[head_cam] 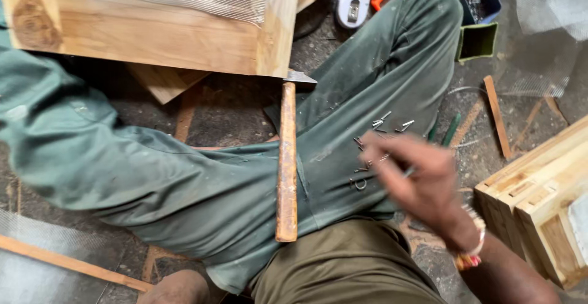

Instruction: The person is assembling a wooden screen frame by hammering nails to secure a mesh screen to the wooden frame. They repeatedly pick up nails and use a hammer to drive them into the frame, working on different sides of the frame.

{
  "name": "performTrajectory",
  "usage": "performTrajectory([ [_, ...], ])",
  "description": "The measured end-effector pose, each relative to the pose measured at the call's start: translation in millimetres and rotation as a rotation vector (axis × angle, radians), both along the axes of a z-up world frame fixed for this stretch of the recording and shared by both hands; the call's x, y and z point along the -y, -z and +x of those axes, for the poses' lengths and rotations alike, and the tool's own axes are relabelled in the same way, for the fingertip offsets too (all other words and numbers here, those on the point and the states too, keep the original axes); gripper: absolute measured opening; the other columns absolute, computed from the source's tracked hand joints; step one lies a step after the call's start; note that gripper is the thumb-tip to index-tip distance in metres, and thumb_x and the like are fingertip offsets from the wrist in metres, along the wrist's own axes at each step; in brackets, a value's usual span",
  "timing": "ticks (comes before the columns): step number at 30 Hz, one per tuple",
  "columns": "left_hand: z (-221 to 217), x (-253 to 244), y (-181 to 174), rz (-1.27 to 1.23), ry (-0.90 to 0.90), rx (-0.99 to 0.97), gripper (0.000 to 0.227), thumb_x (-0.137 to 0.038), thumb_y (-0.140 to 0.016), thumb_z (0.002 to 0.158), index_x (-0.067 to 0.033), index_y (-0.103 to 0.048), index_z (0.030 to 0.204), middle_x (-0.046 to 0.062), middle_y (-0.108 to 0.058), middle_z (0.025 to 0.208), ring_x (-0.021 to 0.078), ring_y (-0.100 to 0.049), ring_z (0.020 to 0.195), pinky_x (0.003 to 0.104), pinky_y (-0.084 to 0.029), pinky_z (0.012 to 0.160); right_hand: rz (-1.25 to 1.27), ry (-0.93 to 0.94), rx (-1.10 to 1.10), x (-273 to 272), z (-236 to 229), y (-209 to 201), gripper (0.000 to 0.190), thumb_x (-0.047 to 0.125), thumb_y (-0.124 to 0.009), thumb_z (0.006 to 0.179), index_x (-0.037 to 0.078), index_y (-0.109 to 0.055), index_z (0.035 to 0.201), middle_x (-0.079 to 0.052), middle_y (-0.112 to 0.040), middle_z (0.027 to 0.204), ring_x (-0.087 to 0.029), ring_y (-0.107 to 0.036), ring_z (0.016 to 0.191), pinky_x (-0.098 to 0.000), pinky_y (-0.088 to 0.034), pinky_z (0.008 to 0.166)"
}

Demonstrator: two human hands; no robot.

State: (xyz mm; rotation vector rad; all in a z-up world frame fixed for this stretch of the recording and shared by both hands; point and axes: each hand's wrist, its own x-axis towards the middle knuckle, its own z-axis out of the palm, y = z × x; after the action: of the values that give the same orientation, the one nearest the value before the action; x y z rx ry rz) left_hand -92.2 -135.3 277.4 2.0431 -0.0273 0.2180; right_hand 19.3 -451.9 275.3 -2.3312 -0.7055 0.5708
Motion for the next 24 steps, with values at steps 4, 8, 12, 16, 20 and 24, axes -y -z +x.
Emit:
performTrajectory([
  [4, 0.8, 13.5, -9.5, -0.061, 0.098, -0.001, 0.025, -0.022, -0.082, 0.095, -0.0088, -0.073, 0.114, 0.008, -0.072, 0.121, 0.0221, -0.065, 0.104, 0.035, -0.050, 0.093, -0.217, 0.099, 0.334, 21.0, 26.9, 12.6, 0.012, 0.010, -0.074, 0.104, 0.007, -0.077, 0.116, -0.011, -0.077, 0.104, -0.016, -0.073, 0.084, -0.0298, -0.060, 0.070],
  [8, -7.7, 5.1, -45.3, -0.111, 0.150, -0.001, 0.022, -0.021, -0.081, 0.096, -0.0093, -0.073, 0.113, 0.007, -0.073, 0.116, 0.0207, -0.067, 0.098, 0.034, -0.051, 0.088, -0.252, -0.153, 0.433, 20.3, 37.9, 21.2, 0.018, 0.007, -0.077, 0.094, 0.009, -0.079, 0.111, -0.009, -0.072, 0.099, -0.023, -0.066, 0.086, -0.0363, -0.055, 0.071],
  [12, -16.9, -5.6, -77.2, -0.150, 0.158, 0.009, 0.019, -0.019, -0.080, 0.096, -0.0098, -0.073, 0.111, 0.005, -0.075, 0.112, 0.0193, -0.068, 0.092, 0.032, -0.052, 0.084, -0.295, -0.271, 0.415, 15.5, 43.6, 19.0, 0.016, 0.005, -0.077, 0.088, 0.007, -0.077, 0.104, -0.009, -0.066, 0.095, -0.027, -0.063, 0.088, -0.0393, -0.053, 0.074],
  [16, -7.2, 10.9, -60.1, -0.243, 0.145, 0.019, 0.016, -0.018, -0.079, 0.097, -0.0104, -0.073, 0.110, 0.004, -0.076, 0.107, 0.0179, -0.070, 0.085, 0.031, -0.053, 0.079, -0.349, -0.353, 0.447, 9.6, 48.1, 20.6, 0.012, 0.007, -0.076, 0.090, 0.002, -0.071, 0.100, -0.010, -0.063, 0.094, -0.028, -0.063, 0.093, -0.0395, -0.054, 0.082],
  [20, 28.9, 59.9, -8.1, -0.307, -0.045, -0.020, 0.013, -0.014, -0.078, 0.098, -0.0087, -0.073, 0.109, 0.004, -0.077, 0.103, 0.0174, -0.072, 0.082, 0.030, -0.056, 0.079, -0.227, -0.242, 0.415, 3.8, 44.2, 14.3, 0.017, 0.006, -0.078, 0.088, 0.000, -0.070, 0.101, -0.012, -0.065, 0.098, -0.026, -0.065, 0.089, -0.0369, -0.055, 0.078],
  [24, 50.4, 89.3, 21.4, -0.370, -0.050, -0.025, 0.021, -0.014, -0.076, 0.097, -0.0042, -0.073, 0.115, 0.010, -0.076, 0.108, 0.0209, -0.074, 0.095, 0.033, -0.058, 0.086, 0.104, -0.085, 0.223, -16.6, 29.0, 9.4, 0.016, 0.004, -0.076, 0.092, 0.000, -0.069, 0.106, -0.010, -0.069, 0.101, -0.017, -0.069, 0.084, -0.0295, -0.057, 0.074],
])
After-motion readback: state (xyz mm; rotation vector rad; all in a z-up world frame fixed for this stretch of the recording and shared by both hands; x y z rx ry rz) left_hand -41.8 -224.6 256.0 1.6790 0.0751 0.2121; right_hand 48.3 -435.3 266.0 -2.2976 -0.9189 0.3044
